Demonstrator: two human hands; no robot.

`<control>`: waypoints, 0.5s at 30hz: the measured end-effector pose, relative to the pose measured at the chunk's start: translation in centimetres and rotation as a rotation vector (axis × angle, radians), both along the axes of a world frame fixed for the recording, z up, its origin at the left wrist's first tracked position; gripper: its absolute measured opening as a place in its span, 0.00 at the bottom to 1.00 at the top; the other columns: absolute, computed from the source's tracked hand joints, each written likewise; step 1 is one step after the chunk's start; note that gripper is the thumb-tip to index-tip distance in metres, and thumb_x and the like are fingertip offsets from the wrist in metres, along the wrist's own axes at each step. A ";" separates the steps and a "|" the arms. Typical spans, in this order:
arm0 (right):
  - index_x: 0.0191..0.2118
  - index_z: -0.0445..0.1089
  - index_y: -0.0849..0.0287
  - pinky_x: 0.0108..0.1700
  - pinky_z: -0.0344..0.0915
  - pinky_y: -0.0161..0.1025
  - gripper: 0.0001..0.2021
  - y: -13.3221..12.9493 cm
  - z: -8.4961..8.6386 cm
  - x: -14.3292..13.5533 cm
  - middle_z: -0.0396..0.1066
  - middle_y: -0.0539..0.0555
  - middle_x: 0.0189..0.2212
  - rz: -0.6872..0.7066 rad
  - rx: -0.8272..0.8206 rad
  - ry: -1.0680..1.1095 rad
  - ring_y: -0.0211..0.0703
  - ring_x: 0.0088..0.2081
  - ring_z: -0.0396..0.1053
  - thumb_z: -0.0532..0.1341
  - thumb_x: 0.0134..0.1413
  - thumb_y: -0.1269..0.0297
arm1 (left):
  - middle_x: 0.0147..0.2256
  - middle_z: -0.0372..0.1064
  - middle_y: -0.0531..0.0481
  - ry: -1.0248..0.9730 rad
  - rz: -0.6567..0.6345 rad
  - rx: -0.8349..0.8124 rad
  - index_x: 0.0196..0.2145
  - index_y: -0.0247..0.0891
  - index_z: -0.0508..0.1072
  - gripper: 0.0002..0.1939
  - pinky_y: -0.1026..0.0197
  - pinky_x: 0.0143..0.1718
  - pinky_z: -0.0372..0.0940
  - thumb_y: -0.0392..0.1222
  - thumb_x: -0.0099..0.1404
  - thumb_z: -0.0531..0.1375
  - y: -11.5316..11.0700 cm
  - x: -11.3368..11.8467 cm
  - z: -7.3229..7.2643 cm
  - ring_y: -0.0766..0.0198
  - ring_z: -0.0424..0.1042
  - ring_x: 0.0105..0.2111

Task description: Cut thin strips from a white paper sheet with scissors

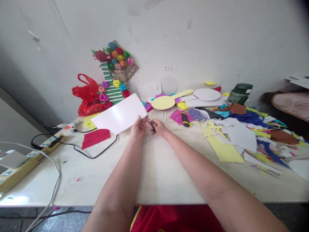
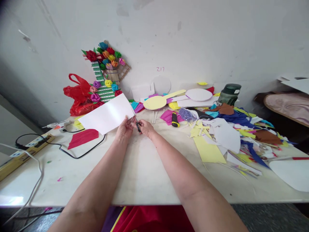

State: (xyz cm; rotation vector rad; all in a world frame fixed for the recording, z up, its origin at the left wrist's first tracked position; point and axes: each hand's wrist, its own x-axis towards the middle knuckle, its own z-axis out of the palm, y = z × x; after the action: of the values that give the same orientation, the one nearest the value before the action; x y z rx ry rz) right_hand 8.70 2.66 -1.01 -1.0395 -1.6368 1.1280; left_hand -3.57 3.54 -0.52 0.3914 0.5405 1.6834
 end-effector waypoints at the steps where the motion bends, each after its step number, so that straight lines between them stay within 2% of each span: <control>1: 0.30 0.64 0.59 0.19 0.62 0.29 0.15 0.0 0.0 0.0 0.63 0.46 0.18 0.002 0.000 -0.002 0.32 0.20 0.63 0.59 0.42 0.52 | 0.30 0.72 0.43 -0.002 -0.001 0.001 0.35 0.32 0.68 0.05 0.58 0.39 0.67 0.33 0.58 0.56 0.0 0.0 0.0 0.57 0.72 0.36; 7: 0.30 0.64 0.59 0.20 0.62 0.29 0.15 -0.1 0.1 0.0 0.63 0.46 0.18 0.007 0.009 -0.010 0.33 0.21 0.63 0.59 0.42 0.52 | 0.29 0.72 0.43 -0.003 0.002 -0.013 0.35 0.32 0.68 0.05 0.58 0.39 0.67 0.33 0.59 0.56 0.1 -0.1 -0.1 0.56 0.72 0.37; 15: 0.30 0.64 0.59 0.19 0.62 0.28 0.15 0.4 -0.3 0.0 0.64 0.46 0.19 0.022 0.030 -0.005 0.32 0.20 0.63 0.59 0.43 0.51 | 0.34 0.72 0.41 -0.040 0.000 -0.031 0.39 0.32 0.67 0.10 0.59 0.38 0.68 0.34 0.58 0.57 -0.2 0.0 0.2 0.57 0.72 0.36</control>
State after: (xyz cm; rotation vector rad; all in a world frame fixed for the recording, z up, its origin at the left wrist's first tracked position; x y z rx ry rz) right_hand 8.74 3.04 -1.35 -1.0082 -1.6682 1.1131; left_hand -3.55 3.37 -0.36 0.3345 0.5369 1.6776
